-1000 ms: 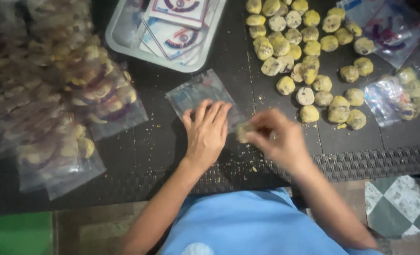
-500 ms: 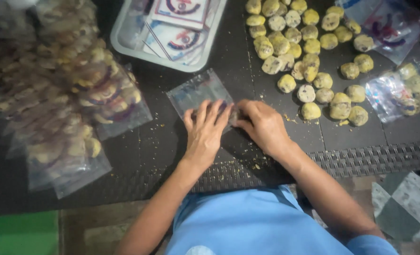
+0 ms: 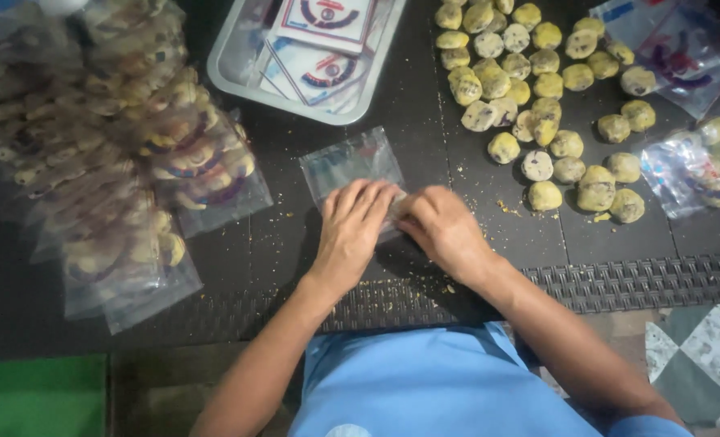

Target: Packaging small round baked goods into individual plastic bags.

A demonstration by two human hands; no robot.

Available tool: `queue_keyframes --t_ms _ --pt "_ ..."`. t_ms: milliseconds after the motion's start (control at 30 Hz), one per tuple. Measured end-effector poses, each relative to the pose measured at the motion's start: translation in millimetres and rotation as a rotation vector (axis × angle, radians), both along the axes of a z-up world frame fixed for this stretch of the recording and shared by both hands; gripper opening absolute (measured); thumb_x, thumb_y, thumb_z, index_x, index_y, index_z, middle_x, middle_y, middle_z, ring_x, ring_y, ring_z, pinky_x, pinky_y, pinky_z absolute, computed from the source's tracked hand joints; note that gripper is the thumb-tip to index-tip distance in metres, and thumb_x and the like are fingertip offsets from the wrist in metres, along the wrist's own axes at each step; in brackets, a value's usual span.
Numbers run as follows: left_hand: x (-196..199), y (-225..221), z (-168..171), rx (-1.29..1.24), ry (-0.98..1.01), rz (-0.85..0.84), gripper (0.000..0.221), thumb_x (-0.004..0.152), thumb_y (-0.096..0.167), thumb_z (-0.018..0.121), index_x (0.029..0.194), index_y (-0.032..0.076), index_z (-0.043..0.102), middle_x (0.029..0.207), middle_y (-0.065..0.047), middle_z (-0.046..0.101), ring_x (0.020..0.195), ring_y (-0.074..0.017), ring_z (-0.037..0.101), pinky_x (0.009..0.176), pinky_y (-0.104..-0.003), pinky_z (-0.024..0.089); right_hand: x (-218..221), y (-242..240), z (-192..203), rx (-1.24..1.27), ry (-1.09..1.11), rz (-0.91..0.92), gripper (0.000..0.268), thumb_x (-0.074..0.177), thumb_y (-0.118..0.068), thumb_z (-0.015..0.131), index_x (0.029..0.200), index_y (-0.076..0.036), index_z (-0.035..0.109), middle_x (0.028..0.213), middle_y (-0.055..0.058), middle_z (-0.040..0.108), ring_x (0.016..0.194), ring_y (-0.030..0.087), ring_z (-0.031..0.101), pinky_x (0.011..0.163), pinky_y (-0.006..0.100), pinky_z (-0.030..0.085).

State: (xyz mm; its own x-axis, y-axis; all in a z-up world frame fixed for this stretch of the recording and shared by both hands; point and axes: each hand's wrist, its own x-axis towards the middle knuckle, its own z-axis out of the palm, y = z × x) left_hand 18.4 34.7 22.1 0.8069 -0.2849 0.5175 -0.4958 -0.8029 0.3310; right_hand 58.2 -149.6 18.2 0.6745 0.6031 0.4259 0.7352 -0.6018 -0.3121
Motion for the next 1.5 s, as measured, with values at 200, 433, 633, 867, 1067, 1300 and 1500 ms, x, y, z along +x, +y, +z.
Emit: queue_keyframes --t_ms 200,433,633,867,1067,1300,1500 --pt "2 2 -4 -0.051 -0.054 0.012 0.03 0.103 0.014 0.043 0.128 0.005 0.056 0.117 -0.011 0.061 0.119 -0.0282 0.052 0.096 -0.039 0.041 7 5 -2 0.037 0.009 0.063 0.014 0.081 -0.006 0.071 0.093 -0.007 0.063 0.075 0.007 0.057 0.075 0.028 0.062 0.066 0.037 0.053" --pt "4 5 -10 -0.079 -0.126 -0.021 0.027 0.1 0.01 0.048 0.124 0.003 0.06 0.12 -0.014 0.062 0.118 -0.0302 0.054 0.098 -0.04 0.043 8 12 -26 0.056 -0.061 0.062 0.013 0.079 -0.002 0.067 0.09 -0.006 0.06 0.071 0.008 0.054 0.072 0.028 0.06 0.064 0.037 0.053" --pt "-20 18 2 -0.013 -0.088 0.077 0.031 0.098 0.007 0.049 0.127 0.01 0.059 0.119 -0.009 0.061 0.115 -0.0287 0.052 0.093 -0.044 0.041 -2 3 -14 -0.031 -0.098 0.058 0.014 0.075 -0.003 0.065 0.086 -0.008 0.059 0.068 0.006 0.052 0.069 0.026 0.06 0.062 0.035 0.052" --pt "-32 30 7 0.122 -0.111 0.138 0.016 0.095 0.005 0.057 0.111 0.006 0.06 0.098 -0.008 0.055 0.096 -0.0255 0.055 0.072 -0.035 0.045 -7 9 -3 -0.072 -0.111 0.055 0.016 0.078 0.001 0.062 0.091 -0.007 0.06 0.067 0.005 0.05 0.067 0.026 0.06 0.059 0.033 0.051" --pt "-36 33 -3 0.192 -0.188 0.18 0.012 0.096 0.007 0.057 0.108 0.005 0.061 0.097 -0.009 0.054 0.097 -0.0267 0.056 0.072 -0.034 0.046 -11 9 -8 -0.093 -0.172 0.039 0.018 0.082 -0.004 0.06 0.099 -0.007 0.063 0.07 0.008 0.05 0.066 0.027 0.057 0.06 0.035 0.051" --pt "-37 33 -4 0.21 -0.103 0.295 0.033 0.087 0.004 0.064 0.119 0.004 0.06 0.111 -0.014 0.057 0.106 -0.0317 0.054 0.082 -0.041 0.046 -9 23 1 -0.196 -0.134 -0.042 0.033 0.083 -0.005 0.058 0.114 -0.002 0.066 0.072 0.009 0.059 0.067 0.026 0.063 0.061 0.035 0.053" --pt "-33 35 -21 0.274 -0.036 0.378 0.054 0.081 0.003 0.063 0.133 0.001 0.051 0.129 -0.019 0.053 0.121 -0.0381 0.046 0.095 -0.051 0.039 -5 36 24 -0.431 0.164 -0.122 0.063 0.081 -0.014 0.056 0.143 -0.011 0.043 0.07 0.012 0.066 0.064 0.033 0.071 0.054 0.046 0.056"
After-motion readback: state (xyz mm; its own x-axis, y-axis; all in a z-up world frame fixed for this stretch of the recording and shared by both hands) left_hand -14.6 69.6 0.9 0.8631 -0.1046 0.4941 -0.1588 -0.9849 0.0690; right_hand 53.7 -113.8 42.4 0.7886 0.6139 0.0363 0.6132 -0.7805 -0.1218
